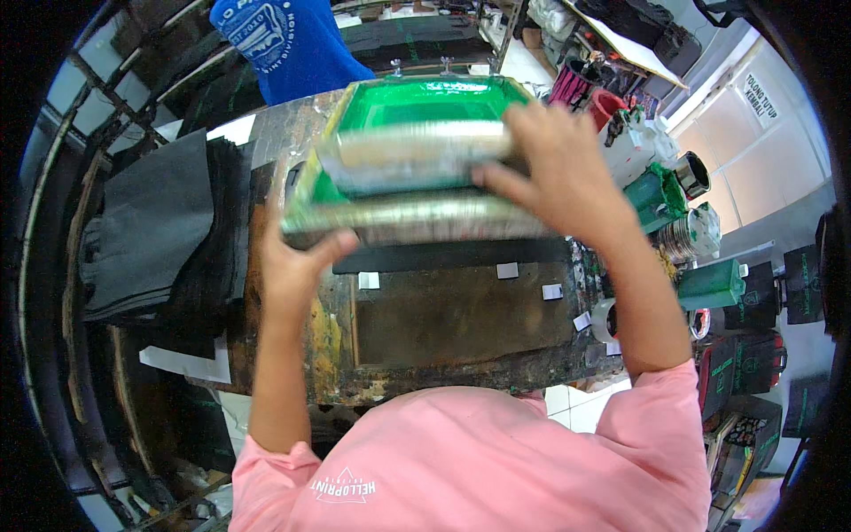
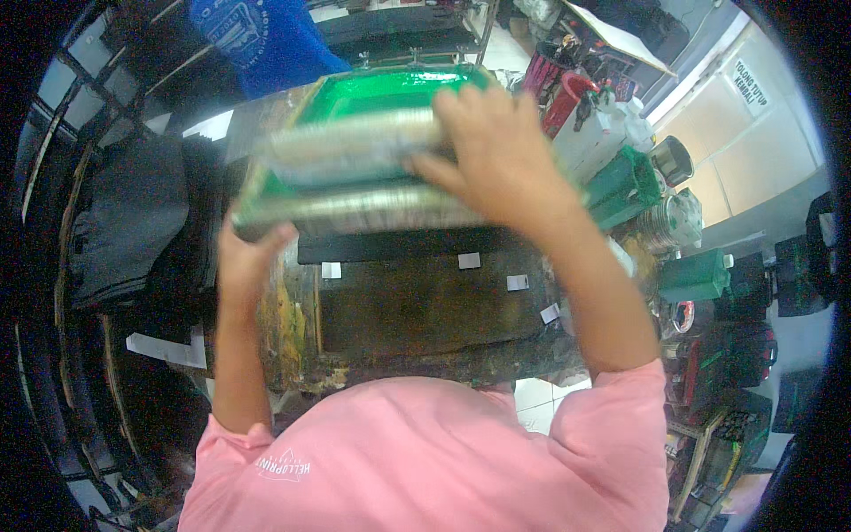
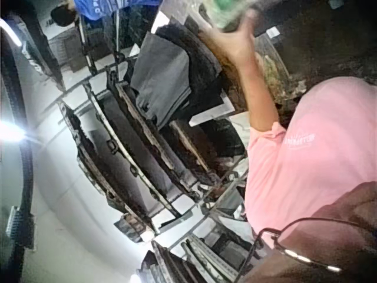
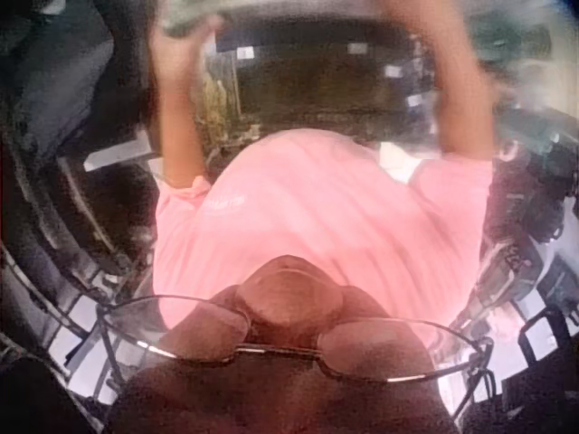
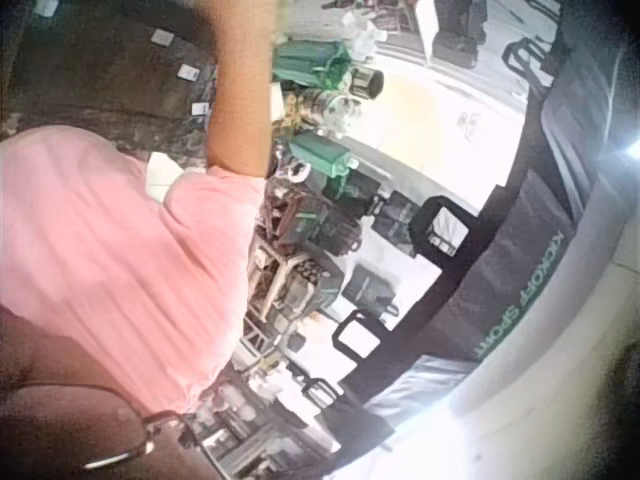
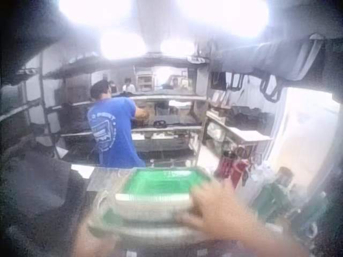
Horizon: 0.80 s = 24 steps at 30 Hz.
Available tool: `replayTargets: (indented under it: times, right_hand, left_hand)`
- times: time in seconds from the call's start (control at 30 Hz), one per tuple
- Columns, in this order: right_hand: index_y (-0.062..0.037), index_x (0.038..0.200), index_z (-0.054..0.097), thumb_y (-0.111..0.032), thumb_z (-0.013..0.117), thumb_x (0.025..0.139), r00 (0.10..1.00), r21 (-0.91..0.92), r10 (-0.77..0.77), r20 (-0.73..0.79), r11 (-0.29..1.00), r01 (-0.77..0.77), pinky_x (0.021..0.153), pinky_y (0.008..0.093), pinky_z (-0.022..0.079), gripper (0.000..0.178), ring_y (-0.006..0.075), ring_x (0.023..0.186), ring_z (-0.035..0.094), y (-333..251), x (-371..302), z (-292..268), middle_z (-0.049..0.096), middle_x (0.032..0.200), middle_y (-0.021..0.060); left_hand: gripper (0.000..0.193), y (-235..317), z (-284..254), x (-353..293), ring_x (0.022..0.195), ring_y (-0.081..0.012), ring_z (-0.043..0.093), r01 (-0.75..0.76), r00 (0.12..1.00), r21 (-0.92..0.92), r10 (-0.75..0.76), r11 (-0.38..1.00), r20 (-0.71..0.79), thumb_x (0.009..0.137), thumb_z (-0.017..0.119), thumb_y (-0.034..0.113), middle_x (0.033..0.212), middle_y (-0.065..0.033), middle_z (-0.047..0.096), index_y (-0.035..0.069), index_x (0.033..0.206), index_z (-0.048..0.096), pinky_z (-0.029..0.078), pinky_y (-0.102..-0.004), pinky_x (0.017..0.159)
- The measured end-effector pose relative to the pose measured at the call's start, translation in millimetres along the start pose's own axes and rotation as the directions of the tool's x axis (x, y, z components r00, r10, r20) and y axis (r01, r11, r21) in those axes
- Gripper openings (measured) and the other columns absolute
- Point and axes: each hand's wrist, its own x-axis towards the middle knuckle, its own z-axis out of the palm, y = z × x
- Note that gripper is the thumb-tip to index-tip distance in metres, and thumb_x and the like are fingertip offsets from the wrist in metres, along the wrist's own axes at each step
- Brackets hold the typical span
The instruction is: The person uses a squeegee to spread green ink across a screen printing frame. They then press the frame onto a black tote bag to transfer the design. The person lifts the frame to reveal the printed logo and places the finished bag onto a drying rack.
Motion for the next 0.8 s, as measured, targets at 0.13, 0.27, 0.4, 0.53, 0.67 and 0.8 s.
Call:
replayTargets:
  times: [0.13,0.27,0.4,0.53,0.67,0.8]
  right_hand:
    - [-0.0109,0.126,0.059,-0.032,0.095,0.074,0.974,0.057,0.106,0.202,0.991,-0.120,0.096,0.0514,0.041,0.067,0.0326,0.115,0.061,-14,-38,59,0.065,0.114,0.0093]
    - [-0.0113,0.123,0.060,-0.033,0.094,0.073,0.947,0.071,0.134,0.291,0.985,-0.161,0.094,0.0509,0.041,0.065,0.0316,0.114,0.061,-19,-58,76,0.065,0.112,0.0086]
    - [-0.0128,0.116,0.060,-0.030,0.094,0.072,0.916,0.076,0.127,0.380,0.983,-0.168,0.093,0.0504,0.040,0.059,0.0315,0.110,0.060,-40,-80,83,0.064,0.109,0.0081]
    - [-0.0162,0.121,0.063,-0.024,0.093,0.072,0.959,0.095,0.137,0.247,0.982,-0.165,0.094,0.0515,0.039,0.058,0.0295,0.110,0.060,-42,-77,116,0.064,0.109,0.0059]
    - [-0.0153,0.115,0.063,-0.026,0.094,0.071,0.985,0.106,0.144,0.091,0.982,-0.154,0.094,0.0509,0.039,0.056,0.0304,0.107,0.059,-8,-28,168,0.063,0.106,0.0061]
    - [-0.0166,0.123,0.064,-0.029,0.094,0.072,0.990,0.053,0.143,-0.022,0.989,-0.141,0.092,0.0520,0.039,0.061,0.0298,0.110,0.061,41,45,229,0.066,0.111,0.0051]
  left_hand:
    - [0.087,-80,6,-57,0.109,-0.0244,0.071,0.168,0.984,0.244,-0.149,0.955,-0.094,0.064,0.107,0.026,0.122,-0.0103,0.076,0.000,0.138,0.067,0.054,-0.0403,0.100]
    - [0.103,-134,0,-79,0.108,-0.0317,0.064,-0.090,0.979,0.761,0.196,0.642,-0.049,0.058,0.107,0.039,0.120,-0.0114,0.076,0.001,0.144,0.065,0.044,-0.0461,0.101]
    - [0.112,-149,-10,-76,0.108,-0.0343,0.060,-0.189,0.970,0.774,0.237,0.604,0.051,0.056,0.105,0.046,0.121,-0.0121,0.075,0.000,0.148,0.061,0.040,-0.0463,0.099]
    - [0.115,-150,-11,-76,0.108,-0.0342,0.061,-0.178,0.979,0.736,0.192,0.653,0.067,0.054,0.105,0.048,0.121,-0.0122,0.075,-0.002,0.148,0.060,0.040,-0.0467,0.097]
    - [0.110,-146,-12,-79,0.121,-0.0381,0.054,-0.131,0.990,0.713,0.123,0.689,0.063,0.054,0.105,0.040,0.130,-0.0154,0.071,-0.002,0.146,0.061,0.037,-0.0510,0.106]
    - [0.115,-143,-13,-77,0.105,-0.0343,0.062,-0.180,0.982,0.756,0.163,0.630,0.098,0.054,0.103,0.054,0.116,-0.0114,0.075,-0.002,0.145,0.061,0.038,-0.0478,0.098]
